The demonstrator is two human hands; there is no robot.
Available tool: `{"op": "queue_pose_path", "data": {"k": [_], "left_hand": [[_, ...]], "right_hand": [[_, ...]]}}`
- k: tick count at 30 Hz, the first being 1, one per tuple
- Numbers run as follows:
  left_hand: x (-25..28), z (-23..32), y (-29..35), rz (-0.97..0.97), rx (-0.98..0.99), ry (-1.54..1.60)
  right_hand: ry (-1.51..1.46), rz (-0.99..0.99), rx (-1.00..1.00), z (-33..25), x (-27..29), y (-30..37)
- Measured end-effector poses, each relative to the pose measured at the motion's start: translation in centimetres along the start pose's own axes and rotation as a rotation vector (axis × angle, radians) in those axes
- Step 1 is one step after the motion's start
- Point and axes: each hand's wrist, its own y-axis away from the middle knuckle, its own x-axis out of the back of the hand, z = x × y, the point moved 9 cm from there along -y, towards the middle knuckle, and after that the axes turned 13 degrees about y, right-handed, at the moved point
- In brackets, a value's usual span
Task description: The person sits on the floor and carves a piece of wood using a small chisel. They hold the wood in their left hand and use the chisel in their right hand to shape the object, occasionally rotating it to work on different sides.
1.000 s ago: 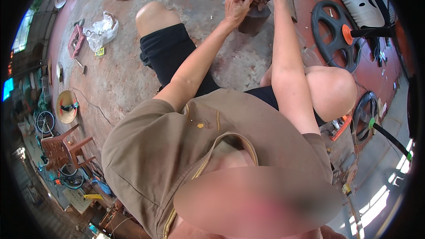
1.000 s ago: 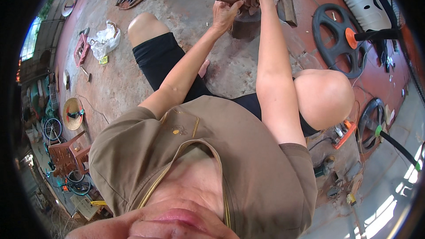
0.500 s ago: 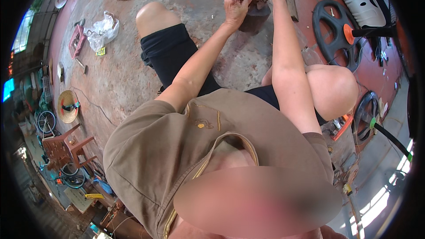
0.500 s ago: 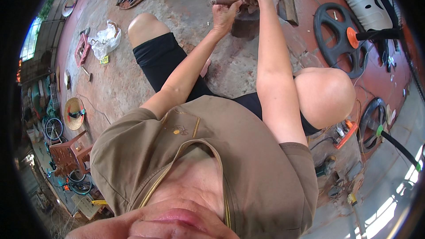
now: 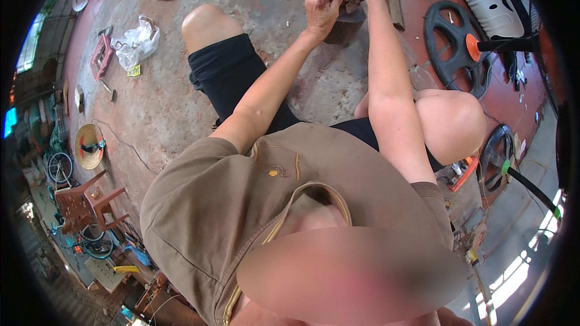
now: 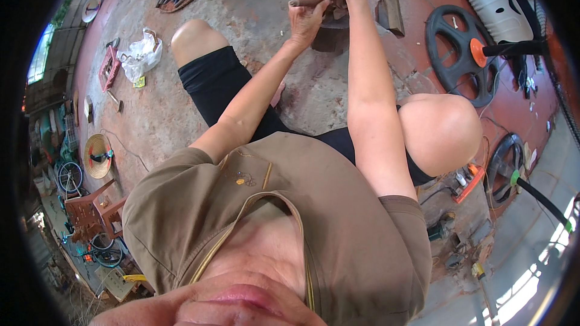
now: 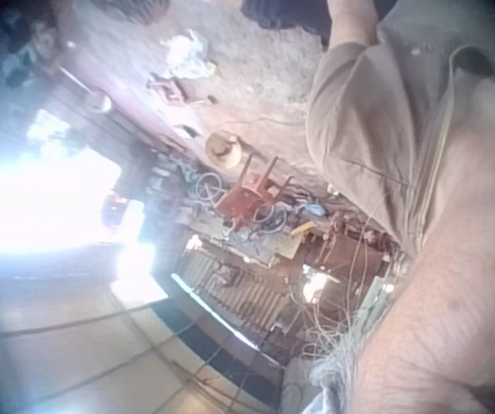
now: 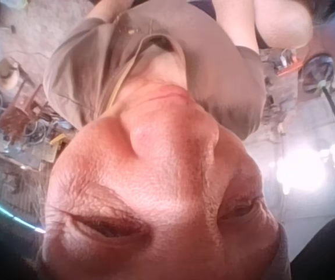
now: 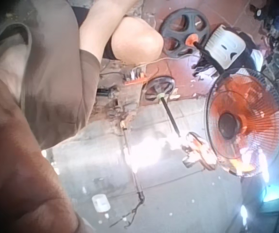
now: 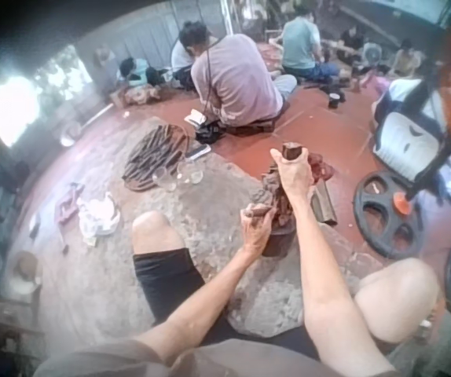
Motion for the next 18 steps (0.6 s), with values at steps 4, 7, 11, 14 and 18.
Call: {"op": "queue_pose_path", "data": {"k": [4,7,11,14,18], "left_hand": [[-0.3,0.8,-0.7,0.06,-0.062,0.004],[-1.0,1.1,0.1,-0.024,-0.177,-0.098],[-0.7,-0.5,2.4,-0.055,-0.004,-0.049],[0.2,-0.4,0.8,0.053,0.029,0.061],[0.2,0.4,-1.7,0.094,-0.046,0.064]], "right_hand": [[-0.102,0.02,0.072,-0.3,-0.5,0.1],[-0.066,-0.012,0.062,0.2,-1.0,-0.3],[-0.094,-0.026,0.068,0.8,-0.6,-0.5],[-0.124,-0.06,0.088,1.2,-0.8,-0.6],[-0.124,-0.198,0.064,1.5,-2.1,-0.5]]}}
